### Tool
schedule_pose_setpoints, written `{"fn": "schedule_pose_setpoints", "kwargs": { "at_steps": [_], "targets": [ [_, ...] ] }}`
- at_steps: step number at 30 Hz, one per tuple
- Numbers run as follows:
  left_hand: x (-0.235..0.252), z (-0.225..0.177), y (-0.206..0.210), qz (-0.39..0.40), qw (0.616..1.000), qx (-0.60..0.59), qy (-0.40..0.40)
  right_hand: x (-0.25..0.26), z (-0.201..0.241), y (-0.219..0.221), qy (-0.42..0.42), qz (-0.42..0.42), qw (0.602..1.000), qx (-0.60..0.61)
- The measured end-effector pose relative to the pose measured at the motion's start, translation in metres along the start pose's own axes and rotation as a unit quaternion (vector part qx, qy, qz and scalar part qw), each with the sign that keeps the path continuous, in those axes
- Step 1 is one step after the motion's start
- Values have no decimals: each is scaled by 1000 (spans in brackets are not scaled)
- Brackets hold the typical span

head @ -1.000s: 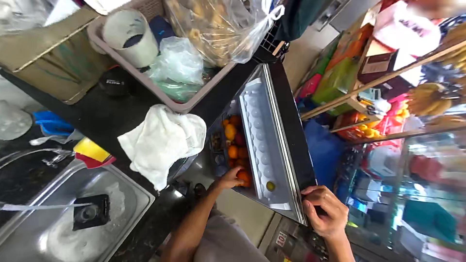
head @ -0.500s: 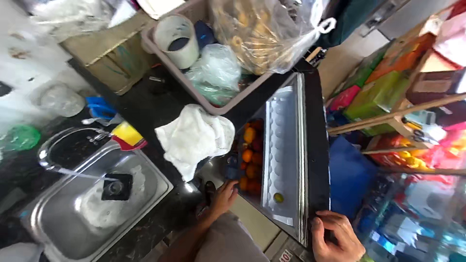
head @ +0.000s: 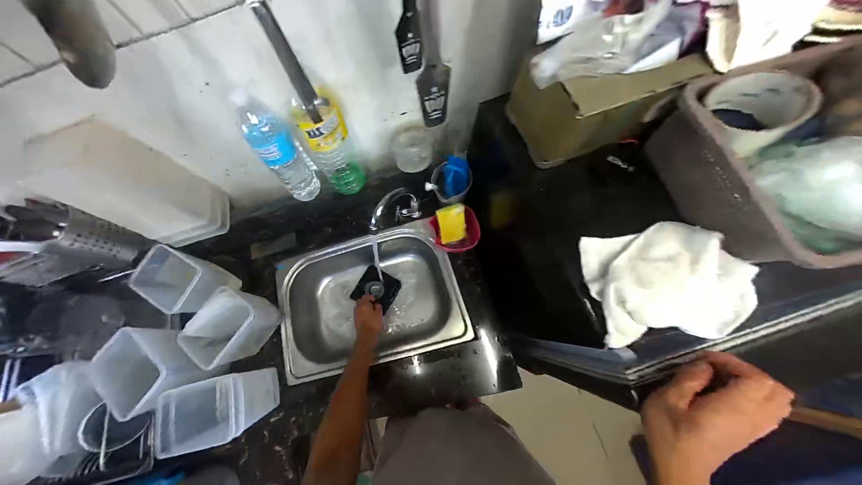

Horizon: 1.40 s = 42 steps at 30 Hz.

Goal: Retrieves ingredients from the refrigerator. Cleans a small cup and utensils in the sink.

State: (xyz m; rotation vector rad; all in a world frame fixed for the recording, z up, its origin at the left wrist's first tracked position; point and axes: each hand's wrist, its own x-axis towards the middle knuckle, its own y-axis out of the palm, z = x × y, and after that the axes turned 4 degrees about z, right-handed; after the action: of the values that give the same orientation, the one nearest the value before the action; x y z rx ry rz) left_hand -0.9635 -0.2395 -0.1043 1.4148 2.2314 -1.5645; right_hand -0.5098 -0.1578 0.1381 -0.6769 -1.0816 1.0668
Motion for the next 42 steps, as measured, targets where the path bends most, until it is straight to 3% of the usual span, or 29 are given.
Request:
{"fn": "schedule_pose_setpoints", "kwargs": {
  "at_steps": [3, 5, 9, 12, 14, 15, 17, 19, 21, 23, 25, 27, 30, 33, 36, 39, 41, 42],
  "targets": [
    [43, 16, -7, 46, 996, 80, -19, 15, 13, 19, -23, -58, 998, 26],
    [64, 29, -3, 48, 992, 112, 26, 18, 20, 25, -15, -103, 992, 74],
    [97, 31, 5, 60, 984, 104, 130, 21, 39, 30, 79, -181, 963, 183],
    [97, 28, 13, 48, 984, -82, 154, 10, 47, 25, 78, -264, 942, 192],
    [99, 13, 10, 88, 944, -301, 105, 0, 59, 17, -8, -304, 937, 171],
    [100, 5, 10, 126, 899, -414, 68, -5, 68, 13, -83, -288, 939, 167],
    [94, -5, 6, 196, 784, -589, -13, -21, 96, 13, -191, -164, 953, 168],
    [92, -16, 0, 191, 685, -698, -78, -40, 137, 48, -208, 6, 962, 175],
    [94, -24, -2, 169, 632, -749, -100, -56, 174, 113, -176, 212, 938, 211],
    [97, -31, 0, 152, 623, -760, -103, -65, 200, 190, -141, 394, 878, 231],
    [99, -35, -2, 170, 629, -753, -96, -68, 227, 256, -158, 475, 838, 215],
    [95, -36, -5, 182, 625, -753, -96, -70, 252, 304, -186, 492, 823, 214],
    [93, -34, -10, 169, 608, -772, -79, -68, 274, 346, -210, 475, 834, 185],
    [96, -26, -12, 157, 595, -781, -109, -69, 285, 354, -234, 491, 828, 135],
    [94, -17, -13, 155, 580, -789, -129, -57, 286, 351, -285, 550, 775, 125],
    [95, -22, -19, 176, 588, -775, -152, 1, 295, 311, -341, 562, 750, 66],
    [94, -25, -23, 180, 580, -771, -189, 48, 302, 262, -292, 578, 761, -27],
    [94, -25, -22, 184, 579, -770, -195, 67, 305, 236, -251, 542, 799, -70]
  ]
}}
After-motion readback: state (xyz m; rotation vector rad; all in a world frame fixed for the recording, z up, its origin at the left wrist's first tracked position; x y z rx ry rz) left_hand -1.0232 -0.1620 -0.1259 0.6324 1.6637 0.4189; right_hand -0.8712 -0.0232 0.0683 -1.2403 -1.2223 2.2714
